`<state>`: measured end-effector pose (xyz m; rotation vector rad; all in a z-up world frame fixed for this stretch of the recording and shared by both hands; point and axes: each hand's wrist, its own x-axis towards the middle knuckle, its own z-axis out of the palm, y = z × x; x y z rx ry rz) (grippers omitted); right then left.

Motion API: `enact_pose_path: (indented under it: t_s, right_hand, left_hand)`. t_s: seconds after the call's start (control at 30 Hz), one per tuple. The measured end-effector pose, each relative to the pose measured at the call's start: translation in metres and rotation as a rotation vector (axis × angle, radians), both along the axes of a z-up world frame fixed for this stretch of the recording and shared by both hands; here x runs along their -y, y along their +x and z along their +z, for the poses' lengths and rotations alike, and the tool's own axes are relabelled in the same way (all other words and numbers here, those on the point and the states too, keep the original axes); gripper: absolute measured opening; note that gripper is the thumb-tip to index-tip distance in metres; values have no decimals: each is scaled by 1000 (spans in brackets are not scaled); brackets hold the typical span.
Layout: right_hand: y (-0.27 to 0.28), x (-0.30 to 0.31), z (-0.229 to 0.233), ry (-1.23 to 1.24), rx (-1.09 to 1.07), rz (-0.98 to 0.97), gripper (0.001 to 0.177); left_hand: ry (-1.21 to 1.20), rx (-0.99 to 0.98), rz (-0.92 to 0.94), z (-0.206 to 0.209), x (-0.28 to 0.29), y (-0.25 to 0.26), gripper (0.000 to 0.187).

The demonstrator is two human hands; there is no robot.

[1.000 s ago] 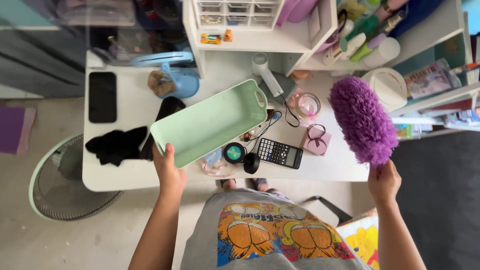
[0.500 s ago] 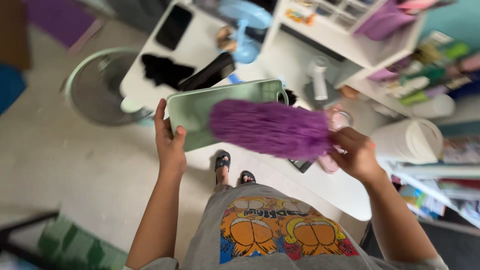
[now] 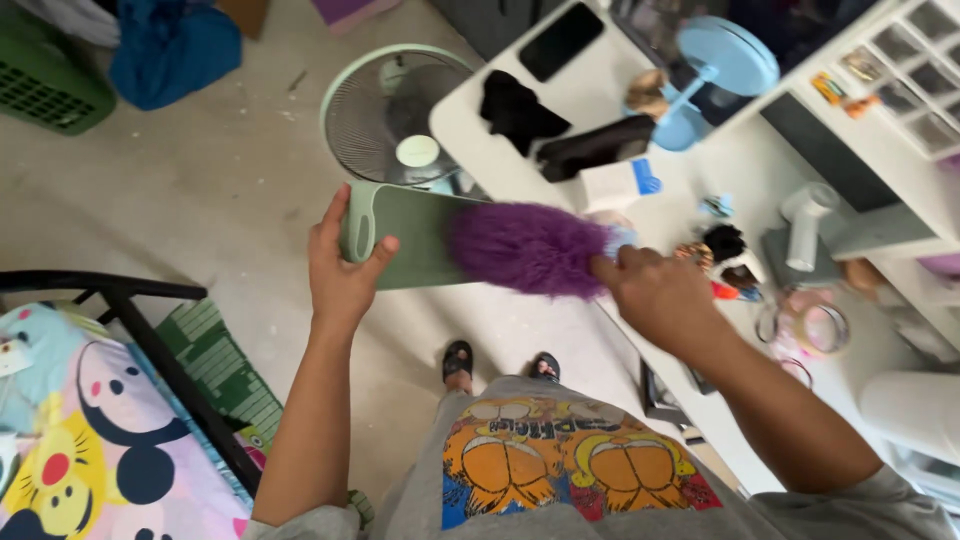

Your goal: Organizing various desk items and hair accessories into a storage bin.

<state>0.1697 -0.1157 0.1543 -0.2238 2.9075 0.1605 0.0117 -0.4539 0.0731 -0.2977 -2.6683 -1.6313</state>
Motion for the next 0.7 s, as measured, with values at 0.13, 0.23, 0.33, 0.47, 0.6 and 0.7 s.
enact_pose_path:
  t_s: [0.13,0.23,0.33,0.47,0.6,0.7]
  right_hand:
    - [-33,67,-15,-215,-328,165,32]
    - [-62,100,-27,-219,-343,59,38]
    - [-71,104,-50,-103,-162,-67,18]
    - [-66,114,-35,-73,25,6,23]
    - [-92,139,-48,-97,-82,-166,27]
    - [-92,148,-106,-98,-88,-105,24]
  left_hand:
    - [-235,-170,65,6,23,-18,92]
    - [-211,-104,35,21,32,-24,96]
    - [-294,-344,-12,16,45,-35,102]
    - [-326,-390,-33,13,49,-40,106]
    - [-159,-356,-124,7,30,-26,106]
    - [-251,-534,-203,5,19,-24,108]
